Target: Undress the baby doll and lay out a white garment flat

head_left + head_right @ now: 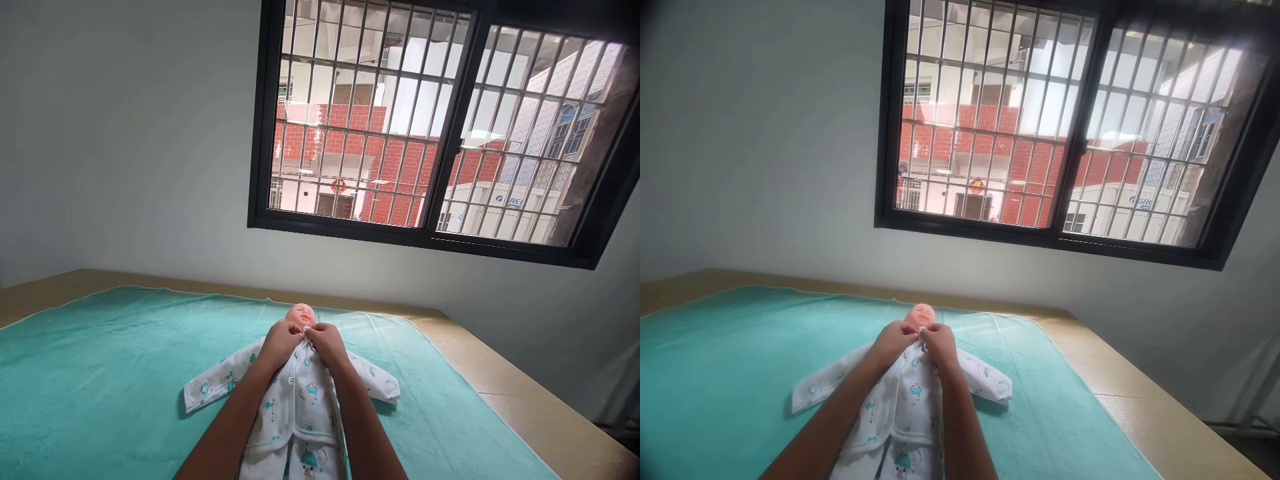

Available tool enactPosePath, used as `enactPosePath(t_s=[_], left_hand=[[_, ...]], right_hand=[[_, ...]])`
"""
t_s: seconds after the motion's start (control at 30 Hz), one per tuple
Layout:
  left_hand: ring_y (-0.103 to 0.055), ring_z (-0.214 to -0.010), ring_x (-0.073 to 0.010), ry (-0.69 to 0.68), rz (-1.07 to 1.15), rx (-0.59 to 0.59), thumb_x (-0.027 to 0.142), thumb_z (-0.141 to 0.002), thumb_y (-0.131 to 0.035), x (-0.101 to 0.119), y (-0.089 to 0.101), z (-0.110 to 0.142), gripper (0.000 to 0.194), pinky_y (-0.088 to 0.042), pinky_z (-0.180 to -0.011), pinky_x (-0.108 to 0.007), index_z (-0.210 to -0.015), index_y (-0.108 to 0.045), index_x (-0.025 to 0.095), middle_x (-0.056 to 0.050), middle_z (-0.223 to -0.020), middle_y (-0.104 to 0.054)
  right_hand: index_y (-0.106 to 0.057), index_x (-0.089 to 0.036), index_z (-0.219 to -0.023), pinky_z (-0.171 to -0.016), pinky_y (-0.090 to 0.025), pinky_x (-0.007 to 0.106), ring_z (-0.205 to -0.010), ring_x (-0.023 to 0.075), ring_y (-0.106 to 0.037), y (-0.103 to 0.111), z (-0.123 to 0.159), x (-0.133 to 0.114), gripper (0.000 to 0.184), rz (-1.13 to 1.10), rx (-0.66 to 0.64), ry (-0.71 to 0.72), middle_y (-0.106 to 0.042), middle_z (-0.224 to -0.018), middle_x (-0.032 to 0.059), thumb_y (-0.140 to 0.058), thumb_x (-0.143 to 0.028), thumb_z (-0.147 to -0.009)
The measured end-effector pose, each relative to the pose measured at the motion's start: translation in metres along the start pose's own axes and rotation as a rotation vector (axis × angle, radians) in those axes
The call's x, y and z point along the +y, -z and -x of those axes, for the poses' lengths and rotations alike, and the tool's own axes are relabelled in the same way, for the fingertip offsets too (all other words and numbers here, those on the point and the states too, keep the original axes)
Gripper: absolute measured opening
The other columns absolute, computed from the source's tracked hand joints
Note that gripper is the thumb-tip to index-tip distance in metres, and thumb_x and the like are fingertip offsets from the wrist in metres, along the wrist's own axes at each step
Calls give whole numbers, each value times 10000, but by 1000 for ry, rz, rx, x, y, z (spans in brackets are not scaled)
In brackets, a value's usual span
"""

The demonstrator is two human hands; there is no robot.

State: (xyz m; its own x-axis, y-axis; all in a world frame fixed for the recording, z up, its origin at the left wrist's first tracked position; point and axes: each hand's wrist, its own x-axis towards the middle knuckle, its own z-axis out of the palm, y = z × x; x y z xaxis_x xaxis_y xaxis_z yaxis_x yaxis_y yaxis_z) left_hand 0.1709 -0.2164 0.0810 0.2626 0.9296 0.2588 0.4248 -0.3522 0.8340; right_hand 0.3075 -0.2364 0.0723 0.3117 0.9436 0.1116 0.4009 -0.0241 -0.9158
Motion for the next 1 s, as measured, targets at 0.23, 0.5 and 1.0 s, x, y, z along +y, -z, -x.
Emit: enactPosePath(t_s=[0.23, 0.5, 1.0], left_hand=[[-642, -757, -211, 14, 121, 9, 270, -680, -587, -10, 5, -2, 161, -439, -685, -288, -708, -675, 138, -77, -768, -721], [-661, -829, -229, -25, 212, -99, 271, -663, -577, -9, 11, -1, 230, -460, -755, -310, -773, -729, 137, -77, -835, -748], [-658, -809, -203, 19, 347, -30, 260, -713, -552, -3, 4, 0, 175, -481, -748, -295, -783, -654, 137, -86, -828, -727]], right_hand=[[-653, -151, -714, -483, -282, 221, -486, 88, -394, 0, 2, 3, 233, -180, -38, -4, -478, -516, -40, -613, -379, -687], [-699, -140, -709, -497, -277, 233, -471, 84, -380, -1, -3, 7, 267, -276, -58, -2, -475, -489, -39, -640, -399, -680], [-696, -132, -665, -502, -255, 230, -507, 82, -384, 0, -2, 17, 269, -431, -136, 26, -466, -505, -31, -706, -401, -654]])
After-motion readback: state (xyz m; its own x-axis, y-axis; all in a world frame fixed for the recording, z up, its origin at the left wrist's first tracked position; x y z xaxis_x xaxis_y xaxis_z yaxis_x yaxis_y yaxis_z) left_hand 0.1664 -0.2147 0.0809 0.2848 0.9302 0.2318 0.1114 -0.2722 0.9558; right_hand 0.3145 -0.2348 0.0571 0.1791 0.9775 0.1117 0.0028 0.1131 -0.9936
